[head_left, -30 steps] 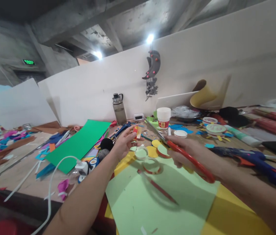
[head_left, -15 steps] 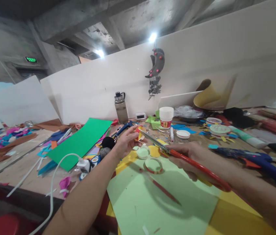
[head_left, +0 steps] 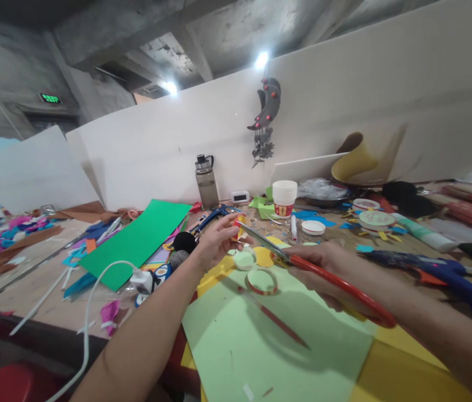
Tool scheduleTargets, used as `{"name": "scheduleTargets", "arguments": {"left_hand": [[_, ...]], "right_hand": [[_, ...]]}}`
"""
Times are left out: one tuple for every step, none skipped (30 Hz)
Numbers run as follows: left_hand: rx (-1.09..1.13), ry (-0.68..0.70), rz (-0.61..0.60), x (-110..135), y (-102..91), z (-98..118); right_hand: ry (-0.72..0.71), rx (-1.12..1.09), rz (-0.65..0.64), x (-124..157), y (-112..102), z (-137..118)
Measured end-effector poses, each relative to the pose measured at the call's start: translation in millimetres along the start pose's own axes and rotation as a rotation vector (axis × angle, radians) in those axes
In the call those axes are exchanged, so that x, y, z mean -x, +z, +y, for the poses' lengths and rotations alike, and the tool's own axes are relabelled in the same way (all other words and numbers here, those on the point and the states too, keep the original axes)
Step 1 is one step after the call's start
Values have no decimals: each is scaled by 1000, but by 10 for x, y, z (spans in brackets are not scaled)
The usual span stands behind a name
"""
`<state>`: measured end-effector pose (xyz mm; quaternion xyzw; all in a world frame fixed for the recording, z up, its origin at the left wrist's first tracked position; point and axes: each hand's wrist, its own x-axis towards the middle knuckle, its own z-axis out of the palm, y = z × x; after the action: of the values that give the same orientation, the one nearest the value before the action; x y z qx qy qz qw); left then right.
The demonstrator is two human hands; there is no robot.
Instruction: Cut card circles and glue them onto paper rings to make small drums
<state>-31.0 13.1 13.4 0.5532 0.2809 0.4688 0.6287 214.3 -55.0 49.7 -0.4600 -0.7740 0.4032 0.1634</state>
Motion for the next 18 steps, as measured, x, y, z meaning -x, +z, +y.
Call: {"name": "scheduleTargets", "arguments": {"left_hand": [[-1, -1, -2, 0, 0, -1], [-3, 0, -2, 1, 0, -3], [-4, 2, -1, 1, -1, -6], [-5, 4, 2, 2, -3, -9], [-6, 5, 4, 4, -5, -11], [-7, 6, 5, 5, -7, -14], [-8, 6, 5, 5, -9, -15], [-9, 4, 4, 5, -10, -16], [-10, 3, 3, 5, -12, -15], [-10, 2, 3, 5, -12, -14], [-11, 1, 4, 5, -13, -12], [-12, 0, 5, 4, -13, -10], [-14, -2, 4, 4, -13, -8], [-14, -1, 2, 3, -13, -6], [-13, 0, -2, 3, -15, -6], [-11, 3, -5, 2, -17, -7], [-8, 5, -6, 1, -19, -10], [-6, 5, -6, -1, -23, -13]], "right_hand": [[7, 3, 2, -3, 1, 1], [13, 5, 2, -6, 2, 1], [18, 7, -1, -9, 4, 0], [22, 9, -3, -11, 5, -3], [24, 8, -6, -12, 7, -7], [25, 9, -11, -11, 9, -12], [24, 11, -13, -10, 11, -17], [24, 17, -11, -7, 14, -23], [24, 24, -5, -3, 19, -29], [24, 29, 5, 0, 24, -34], [28, 33, 18, 4, 29, -37], [34, 37, 31, 7, 35, -39], [40, 40, 39, 10, 40, -39], [46, 46, 44, 12, 45, -37], [50, 50, 46, 15, 49, -34], [50, 48, 46, 17, 53, -28], [42, 41, 46, 19, 57, -20], [32, 31, 47, 19, 60, -10]]}}
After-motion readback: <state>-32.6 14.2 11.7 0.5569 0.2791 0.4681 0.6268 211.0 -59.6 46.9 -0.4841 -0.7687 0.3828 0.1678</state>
